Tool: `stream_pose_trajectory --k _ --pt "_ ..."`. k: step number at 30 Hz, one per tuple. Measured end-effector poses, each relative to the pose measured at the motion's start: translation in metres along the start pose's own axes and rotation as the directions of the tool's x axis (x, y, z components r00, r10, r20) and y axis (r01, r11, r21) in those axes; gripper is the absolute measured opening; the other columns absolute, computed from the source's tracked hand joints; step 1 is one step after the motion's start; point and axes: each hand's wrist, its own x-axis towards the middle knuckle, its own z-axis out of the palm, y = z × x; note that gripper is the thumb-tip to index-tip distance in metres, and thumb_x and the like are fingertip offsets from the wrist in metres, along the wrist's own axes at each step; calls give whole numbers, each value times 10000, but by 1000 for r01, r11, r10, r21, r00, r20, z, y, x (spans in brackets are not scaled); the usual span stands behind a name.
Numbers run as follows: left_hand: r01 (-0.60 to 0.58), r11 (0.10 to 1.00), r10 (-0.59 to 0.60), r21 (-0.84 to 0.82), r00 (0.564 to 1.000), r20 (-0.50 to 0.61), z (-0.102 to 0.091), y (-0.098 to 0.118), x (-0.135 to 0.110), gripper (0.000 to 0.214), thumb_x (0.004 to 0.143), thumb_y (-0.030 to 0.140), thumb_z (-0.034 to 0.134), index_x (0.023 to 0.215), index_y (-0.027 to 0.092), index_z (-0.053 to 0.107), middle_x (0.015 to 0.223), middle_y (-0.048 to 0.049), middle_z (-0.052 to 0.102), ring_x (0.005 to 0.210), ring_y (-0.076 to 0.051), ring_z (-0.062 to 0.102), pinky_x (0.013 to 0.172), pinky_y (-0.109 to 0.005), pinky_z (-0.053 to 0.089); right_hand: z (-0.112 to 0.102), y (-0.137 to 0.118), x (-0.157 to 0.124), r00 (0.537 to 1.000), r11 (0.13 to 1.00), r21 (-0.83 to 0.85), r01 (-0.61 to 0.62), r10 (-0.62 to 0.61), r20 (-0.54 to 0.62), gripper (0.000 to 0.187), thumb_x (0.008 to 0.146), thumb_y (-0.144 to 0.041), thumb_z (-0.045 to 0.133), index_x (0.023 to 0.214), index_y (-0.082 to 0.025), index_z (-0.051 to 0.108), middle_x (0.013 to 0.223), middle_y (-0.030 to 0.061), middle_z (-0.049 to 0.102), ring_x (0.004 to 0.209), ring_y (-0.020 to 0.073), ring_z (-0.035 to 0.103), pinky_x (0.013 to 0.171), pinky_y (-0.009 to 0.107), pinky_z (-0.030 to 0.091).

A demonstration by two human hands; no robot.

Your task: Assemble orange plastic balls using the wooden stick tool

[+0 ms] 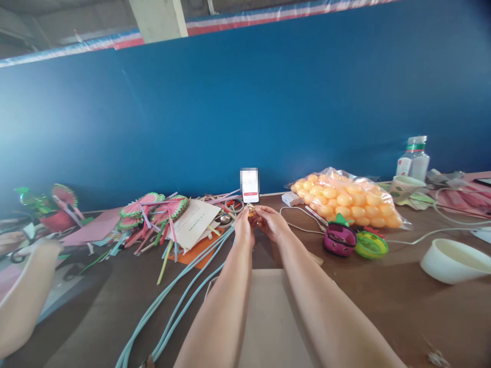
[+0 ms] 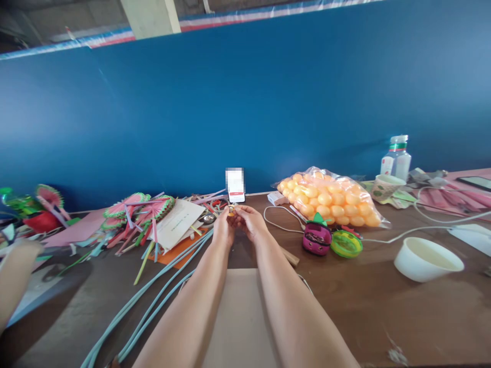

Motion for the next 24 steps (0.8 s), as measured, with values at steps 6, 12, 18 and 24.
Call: stream_pose_trajectory --k 6,12,18,24 --pt "-26 999 25 35 1000 6 -1 0 0 138 822 256 635 857 122 648 722 -44 642 588 -110 595 588 -221 462 -1 1 1 1000 1000 -9 1 -1 11 124 711 -183 772 783 -172 672 645 -34 661 454 33 508 430 127 430" --pt "-22 998 22 61 1000 -9 0 0 0 150 811 262 647 878 127 651 734 -47 653 617 -116 610 586 -216 456 -3 2 2 1000 1000 -10 16 -16 -10 136 703 -191 779 790 -172 675 647 -30 662 464 36 511 438 130 441" --pt "-47 998 46 50 999 19 1 1 -3 159 788 262 655 855 118 659 734 -46 651 614 -120 604 601 -236 455 -1 2 1 998 999 -16 41 -42 -38 151 684 -201 794 779 -173 681 636 -28 661 461 39 502 439 135 438" --pt "-53 998 52 28 998 31 1 -1 -1 125 815 236 621 823 114 650 726 -50 654 606 -122 604 607 -243 455 -1 3 2 997 998 -23 53 -54 -56 147 684 -203 786 783 -167 683 642 -27 655 468 37 506 439 131 439"
